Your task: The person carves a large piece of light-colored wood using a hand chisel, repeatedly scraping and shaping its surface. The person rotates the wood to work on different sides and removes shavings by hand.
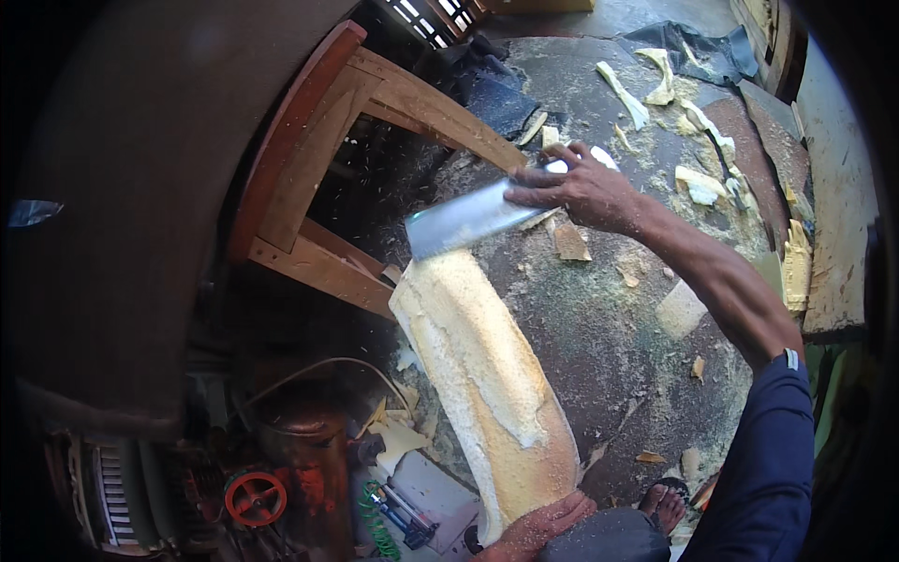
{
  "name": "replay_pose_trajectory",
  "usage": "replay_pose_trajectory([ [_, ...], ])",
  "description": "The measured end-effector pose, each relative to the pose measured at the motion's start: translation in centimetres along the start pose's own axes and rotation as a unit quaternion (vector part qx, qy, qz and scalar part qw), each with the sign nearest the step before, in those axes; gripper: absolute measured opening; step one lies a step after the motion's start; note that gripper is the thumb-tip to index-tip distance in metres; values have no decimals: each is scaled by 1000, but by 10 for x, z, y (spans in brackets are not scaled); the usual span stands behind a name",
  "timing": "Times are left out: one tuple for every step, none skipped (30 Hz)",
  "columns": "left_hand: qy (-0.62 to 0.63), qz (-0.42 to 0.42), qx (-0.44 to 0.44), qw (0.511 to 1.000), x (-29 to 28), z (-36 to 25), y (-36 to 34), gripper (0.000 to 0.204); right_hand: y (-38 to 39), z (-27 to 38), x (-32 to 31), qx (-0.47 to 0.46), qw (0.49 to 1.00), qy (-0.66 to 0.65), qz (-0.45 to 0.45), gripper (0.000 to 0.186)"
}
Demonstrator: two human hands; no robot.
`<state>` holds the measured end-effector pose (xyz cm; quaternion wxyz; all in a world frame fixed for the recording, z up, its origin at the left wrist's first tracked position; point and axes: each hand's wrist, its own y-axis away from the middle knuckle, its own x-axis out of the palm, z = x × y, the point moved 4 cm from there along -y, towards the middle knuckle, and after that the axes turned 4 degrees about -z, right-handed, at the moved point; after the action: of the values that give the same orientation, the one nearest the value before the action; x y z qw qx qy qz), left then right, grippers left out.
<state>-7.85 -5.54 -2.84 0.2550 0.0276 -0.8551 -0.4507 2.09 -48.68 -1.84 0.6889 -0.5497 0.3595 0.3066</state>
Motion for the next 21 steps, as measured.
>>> replay_pose_trajectory([
  [-23, 1, -7, 1000, -1, -3, 0, 62, -2, 9, -6, -38, 995, -70, -58, 64],
  [-71, -5, -26, 997, -2, -3, 2, 64, 0, 29, -16, -36, 980, -185, -57, 70],
  [-140, -8, -57, 988, -4, -3, 3, 65, 3, 29, -14, 2, 973, -230, -5, 71],
  [-202, 3, -69, 977, -4, -3, 4, 60, 7, 30, -13, 33, 956, -289, 33, 71],
  [-180, 32, -75, 980, -2, -3, 7, 57, 10, 33, -12, 45, 946, -314, 65, 68],
  [-161, 32, -61, 985, -2, -3, 7, 58, 12, 37, -15, 39, 948, -311, 46, 64],
  [-81, 1, -73, 994, -4, -1, 8, 59, 13, 39, -18, 20, 961, -275, 18, 56],
  [-47, 17, -23, 998, -2, -4, 7, 60, 14, 38, -20, 7, 972, -234, -13, 48],
  [-11, 14, -9, 1000, -3, -3, 6, 61, 17, 37, -22, 59, 956, -286, 7, 45],
  [17, 13, -2, 1000, -4, -1, 5, 62, 20, 37, -21, 124, 921, -364, 64, 43],
  [39, 13, 2, 999, -4, 1, 3, 64, 24, 36, -23, 188, 885, -417, 90, 42],
  [54, 11, 4, 998, -4, 3, 2, 65, 24, 28, -13, 55, 938, -338, 50, 49],
  [63, 11, 11, 998, -5, 5, 1, 67, 27, 21, -5, -53, 968, -245, 1, 58],
  [71, 12, 20, 997, -5, 8, 2, 68, 28, 0, 0, 28, 987, -156, 10, 64],
  [83, 9, 25, 996, -5, 10, 1, 69, 26, 4, -3, -21, 994, -106, -11, 64],
  [95, 9, 35, 995, -5, 12, 2, 71, 25, 3, -7, -26, 997, -48, -57, 65],
  [112, 12, 38, 993, -5, 13, 1, 72, 25, 3, -1, -60, 995, -79, -25, 67],
  [129, 15, 37, 991, -6, 15, 0, 74, 26, 2, 4, -68, 990, -125, -11, 69],
  [143, 15, 35, 989, -6, 15, 0, 75, 26, 1, 7, -75, 982, -172, -1, 70],
  [155, 14, 43, 987, -6, 16, 0, 77, 26, 5, 10, -114, 965, -233, 32, 72],
  [166, 17, 60, 984, -7, 16, 1, 79, 24, -3, 11, -44, 991, -128, 19, 71],
])
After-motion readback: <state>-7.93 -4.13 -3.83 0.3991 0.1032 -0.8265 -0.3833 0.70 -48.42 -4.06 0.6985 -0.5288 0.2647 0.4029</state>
